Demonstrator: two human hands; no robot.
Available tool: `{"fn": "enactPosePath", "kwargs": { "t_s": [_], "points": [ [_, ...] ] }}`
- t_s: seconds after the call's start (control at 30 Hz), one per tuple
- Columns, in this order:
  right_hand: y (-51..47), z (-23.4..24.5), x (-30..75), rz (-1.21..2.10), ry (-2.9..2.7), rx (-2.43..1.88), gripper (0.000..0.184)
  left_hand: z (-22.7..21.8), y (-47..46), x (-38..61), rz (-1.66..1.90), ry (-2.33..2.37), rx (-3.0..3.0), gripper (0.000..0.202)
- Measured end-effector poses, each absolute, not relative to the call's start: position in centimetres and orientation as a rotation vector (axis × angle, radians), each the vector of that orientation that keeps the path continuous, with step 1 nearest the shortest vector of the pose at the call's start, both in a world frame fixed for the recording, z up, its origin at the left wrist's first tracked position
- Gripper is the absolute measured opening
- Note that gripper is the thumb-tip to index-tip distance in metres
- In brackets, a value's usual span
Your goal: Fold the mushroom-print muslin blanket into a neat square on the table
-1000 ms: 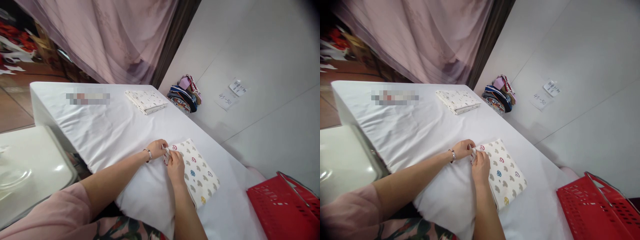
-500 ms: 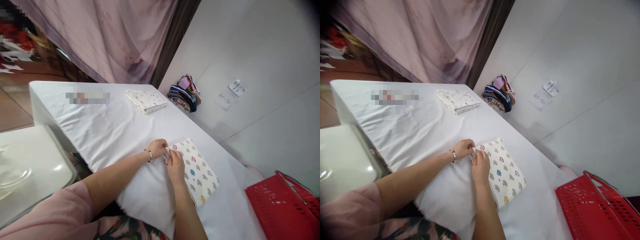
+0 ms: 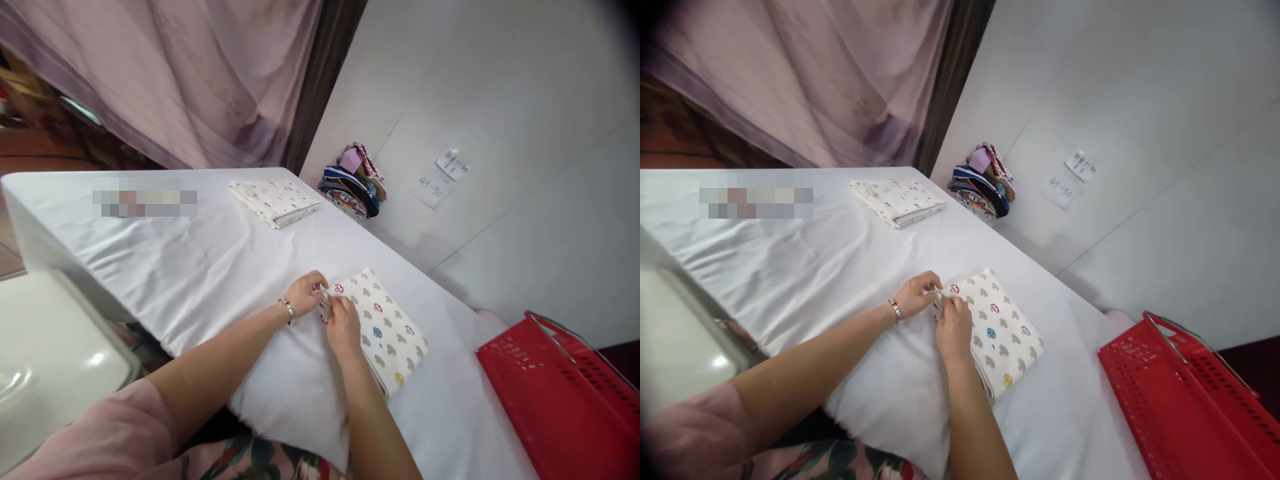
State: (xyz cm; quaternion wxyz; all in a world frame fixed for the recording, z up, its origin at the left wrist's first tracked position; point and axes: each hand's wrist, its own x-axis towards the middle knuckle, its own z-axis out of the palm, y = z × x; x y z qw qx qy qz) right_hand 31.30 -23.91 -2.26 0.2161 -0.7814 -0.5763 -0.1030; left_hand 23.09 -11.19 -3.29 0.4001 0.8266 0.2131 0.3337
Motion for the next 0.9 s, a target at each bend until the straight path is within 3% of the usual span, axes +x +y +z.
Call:
{"fn": "enactPosePath", "kwargs": {
  "t_s": [0.57,0.73,0.9],
  "points": [
    [-27.7,-1.2,30.3,-0.268,-1.608,-2.211,0.043,-3.7,-11.1,23.1,0.711,0.562,2.196,0.013],
    [-29.0,-1.8,30.3,-0.319,-1.582,-2.259,0.043,-3.0,-11.9,22.9,0.892,0.339,2.397,0.018],
    [-28.4,-2.1,29.9,-0.386,-1.573,-2.307,0.044,-3.0,-12.5,23.0,0.773,0.203,2.493,0.018]
  ]
}}
